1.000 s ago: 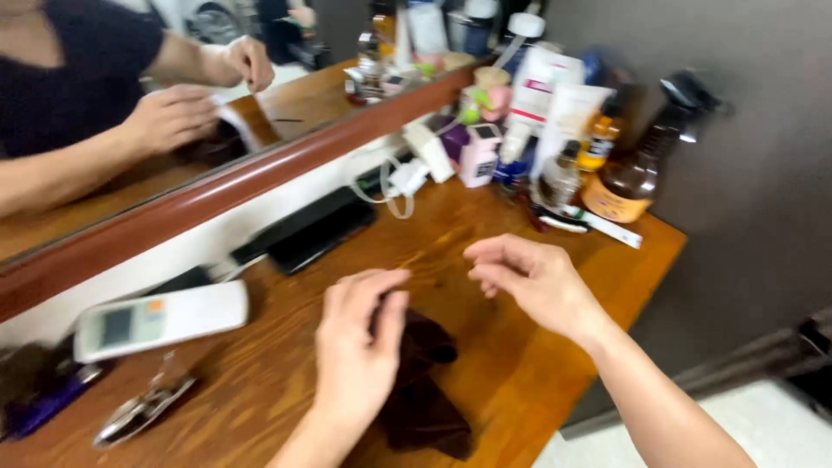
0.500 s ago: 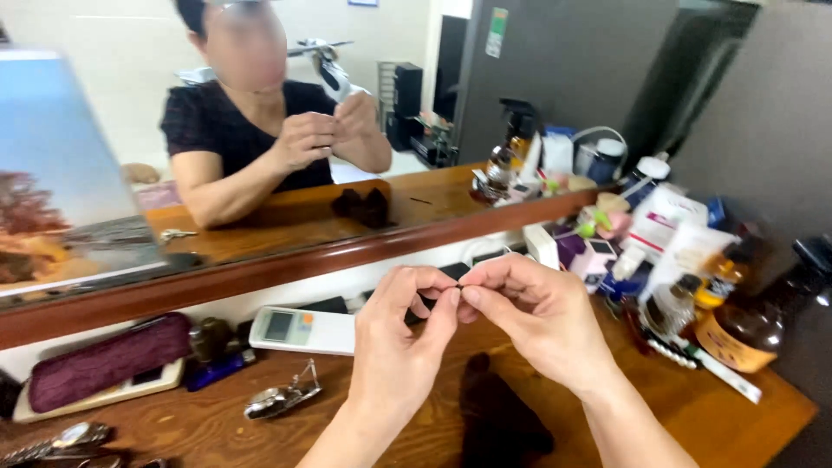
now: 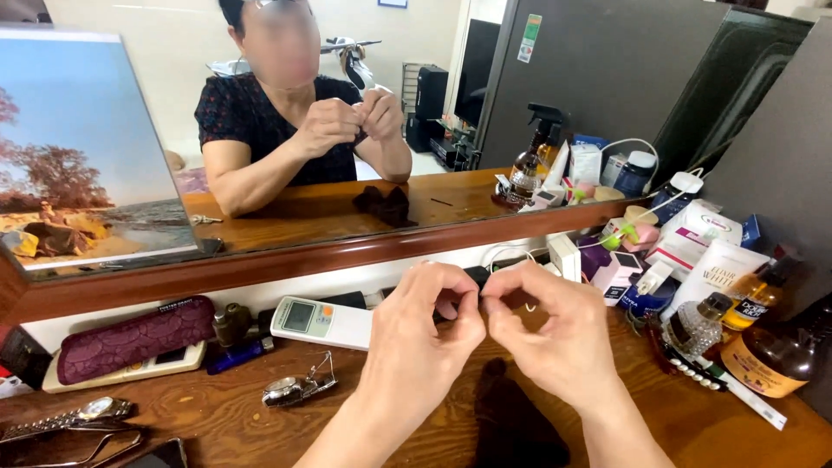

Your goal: Wiping down a wooden vanity table and organizing personal items and bottles.

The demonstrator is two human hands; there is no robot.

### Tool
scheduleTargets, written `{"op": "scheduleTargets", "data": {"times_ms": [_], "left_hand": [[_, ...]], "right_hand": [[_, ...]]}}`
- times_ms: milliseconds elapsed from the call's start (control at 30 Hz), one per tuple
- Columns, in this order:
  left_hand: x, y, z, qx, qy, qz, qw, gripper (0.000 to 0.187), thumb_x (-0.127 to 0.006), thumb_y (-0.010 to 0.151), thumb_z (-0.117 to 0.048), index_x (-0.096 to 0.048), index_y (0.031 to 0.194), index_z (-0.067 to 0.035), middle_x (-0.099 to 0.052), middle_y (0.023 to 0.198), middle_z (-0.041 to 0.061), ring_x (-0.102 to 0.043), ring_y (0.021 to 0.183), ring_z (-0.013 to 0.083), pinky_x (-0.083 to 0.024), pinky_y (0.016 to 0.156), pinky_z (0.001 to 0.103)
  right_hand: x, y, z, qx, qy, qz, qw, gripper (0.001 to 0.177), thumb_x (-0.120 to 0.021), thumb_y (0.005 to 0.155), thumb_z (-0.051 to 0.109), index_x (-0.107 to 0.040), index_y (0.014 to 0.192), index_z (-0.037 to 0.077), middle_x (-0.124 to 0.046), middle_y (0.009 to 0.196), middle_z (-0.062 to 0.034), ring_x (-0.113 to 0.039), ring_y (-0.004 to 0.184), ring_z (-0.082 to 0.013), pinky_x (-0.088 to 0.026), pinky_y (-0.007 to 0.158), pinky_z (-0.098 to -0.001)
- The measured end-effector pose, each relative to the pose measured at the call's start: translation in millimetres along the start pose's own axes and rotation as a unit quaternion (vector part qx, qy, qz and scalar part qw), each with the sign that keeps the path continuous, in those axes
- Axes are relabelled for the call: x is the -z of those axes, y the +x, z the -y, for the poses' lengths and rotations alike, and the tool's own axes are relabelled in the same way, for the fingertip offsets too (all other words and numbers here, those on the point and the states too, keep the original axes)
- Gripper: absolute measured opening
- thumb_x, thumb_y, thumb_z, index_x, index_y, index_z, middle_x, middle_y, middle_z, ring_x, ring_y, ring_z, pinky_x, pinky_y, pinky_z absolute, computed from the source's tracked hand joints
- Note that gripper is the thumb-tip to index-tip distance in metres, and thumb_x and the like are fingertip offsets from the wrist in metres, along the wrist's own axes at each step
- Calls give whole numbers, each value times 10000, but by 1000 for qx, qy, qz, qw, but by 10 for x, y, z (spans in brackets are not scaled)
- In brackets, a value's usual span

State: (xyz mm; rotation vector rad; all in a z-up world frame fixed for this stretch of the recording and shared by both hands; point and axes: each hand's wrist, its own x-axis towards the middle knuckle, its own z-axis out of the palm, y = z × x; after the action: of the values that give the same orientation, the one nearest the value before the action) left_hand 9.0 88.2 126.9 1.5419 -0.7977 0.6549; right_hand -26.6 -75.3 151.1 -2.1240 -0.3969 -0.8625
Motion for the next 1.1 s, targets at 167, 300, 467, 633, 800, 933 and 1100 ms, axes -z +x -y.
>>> {"op": "scheduleTargets", "data": {"times_ms": [167, 300, 467, 633, 800, 933, 1100], "left_hand": [[-65, -41, 8, 8, 36, 12, 999, 235, -732, 857, 12, -586, 1034, -36, -656, 943, 125, -694, 763, 262, -577, 637, 354], [-117, -63, 29, -13, 48, 14, 999, 259, -751, 845, 1, -577, 1031, -42, -651, 951, 135, -694, 794, 254, -581, 650, 344], [28, 65, -64, 47, 12, 3, 999, 207, -741, 879, -14, -571, 987, -55, -715, 928, 80, -683, 713, 176, -573, 628, 314], [76, 102, -84, 120, -73, 52, 989, 323, -687, 881, -30, -495, 1140, -39, -708, 871, 46, -716, 756, 110, -596, 698, 261], [120, 137, -27, 54, 15, 11, 998, 269, -684, 878, -12, -597, 1132, -21, -736, 972, 77, -702, 781, 130, -576, 694, 252], [197, 196, -59, 240, -106, 59, 963, 183, -615, 1006, -119, -711, 1145, -48, -804, 972, 71, -653, 786, 115, -549, 687, 245], [222, 174, -81, 134, -73, 113, 982, 175, -715, 921, -141, -769, 1053, -40, -804, 923, 37, -700, 764, 71, -566, 706, 246]], "right_hand": [[30, -14, -80, -6, -6, -18, 1000, 84, -725, 830, 4, -719, 910, 29, -742, 805, 7, -671, 751, -51, -545, 688, -201], [14, 1, 8, -30, -93, -101, 990, 92, -745, 842, 43, -693, 912, 16, -747, 811, -16, -710, 721, -47, -544, 642, -213], [-24, -29, -176, -50, 283, -10, 958, 55, -649, 942, -11, -627, 991, -3, -734, 1016, -91, -707, 851, -124, -610, 774, -265], [-224, -70, -296, -62, 356, -32, 932, 63, -641, 956, -45, -602, 974, 1, -692, 1047, -89, -672, 844, -118, -607, 720, -276], [-224, -58, -352, -19, 212, -84, 973, 113, -640, 953, -46, -588, 1031, 18, -685, 1062, -62, -654, 835, -78, -561, 744, -227], [-113, -79, -167, -14, 192, -36, 981, 118, -664, 943, -45, -655, 1047, 9, -702, 1012, -54, -629, 842, -85, -534, 758, -229], [-63, -41, 51, 88, -45, -80, 992, 138, -736, 829, -37, -669, 939, 15, -705, 909, -36, -682, 842, -114, -543, 793, -241]]}}
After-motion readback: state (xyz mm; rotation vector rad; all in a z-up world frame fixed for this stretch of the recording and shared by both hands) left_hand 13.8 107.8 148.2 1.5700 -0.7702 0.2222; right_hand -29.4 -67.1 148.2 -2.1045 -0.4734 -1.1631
